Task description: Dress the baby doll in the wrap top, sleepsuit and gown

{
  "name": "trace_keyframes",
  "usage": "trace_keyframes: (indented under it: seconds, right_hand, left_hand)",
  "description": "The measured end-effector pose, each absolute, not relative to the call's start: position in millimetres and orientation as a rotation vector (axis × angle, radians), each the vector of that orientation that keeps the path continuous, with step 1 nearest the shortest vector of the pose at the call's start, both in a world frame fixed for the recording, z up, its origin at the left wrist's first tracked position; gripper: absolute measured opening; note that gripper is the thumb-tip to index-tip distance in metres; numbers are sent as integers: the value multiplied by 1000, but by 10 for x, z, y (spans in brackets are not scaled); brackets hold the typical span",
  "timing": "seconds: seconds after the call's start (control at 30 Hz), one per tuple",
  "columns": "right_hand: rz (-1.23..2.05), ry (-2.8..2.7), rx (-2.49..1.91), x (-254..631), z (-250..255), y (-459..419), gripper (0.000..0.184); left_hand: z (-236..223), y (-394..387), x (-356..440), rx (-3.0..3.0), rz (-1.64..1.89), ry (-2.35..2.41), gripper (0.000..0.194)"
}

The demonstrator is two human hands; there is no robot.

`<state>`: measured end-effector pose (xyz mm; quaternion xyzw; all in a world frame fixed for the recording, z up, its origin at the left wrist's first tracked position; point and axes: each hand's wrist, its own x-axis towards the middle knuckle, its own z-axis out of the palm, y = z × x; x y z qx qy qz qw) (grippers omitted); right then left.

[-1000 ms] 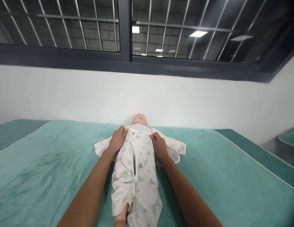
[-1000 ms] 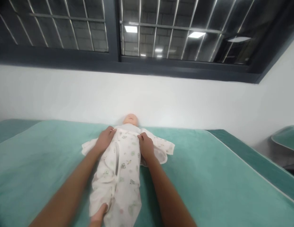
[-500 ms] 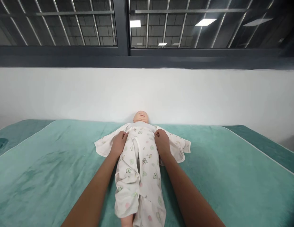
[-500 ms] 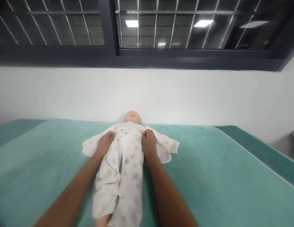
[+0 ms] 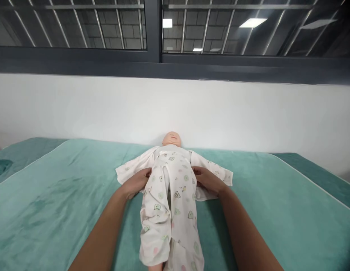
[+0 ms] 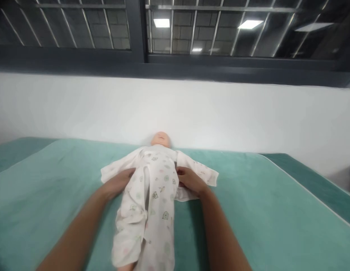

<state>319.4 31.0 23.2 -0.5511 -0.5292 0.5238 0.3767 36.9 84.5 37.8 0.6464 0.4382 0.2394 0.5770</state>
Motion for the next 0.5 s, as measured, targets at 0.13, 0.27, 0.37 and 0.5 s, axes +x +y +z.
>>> trace_keyframes:
  seconds: [0.13, 0.27, 0.37, 0.5]
  right_hand:
    - [1501, -1240, -1281, 3156, 272, 327, 35]
    - [1581, -1096, -1123, 3101, 225, 368, 42]
    - [1555, -990, -1066, 3049, 126, 405, 39]
    - [1511, -878, -969, 2936, 18, 444, 35]
  left_hand:
    - [364, 903, 290, 1421, 534, 908, 42]
    - [348, 930, 291, 1293, 595, 842, 48]
    - [384, 900, 343, 1206, 670, 845, 46]
    - [471, 832, 431, 1214, 841, 1007, 34]
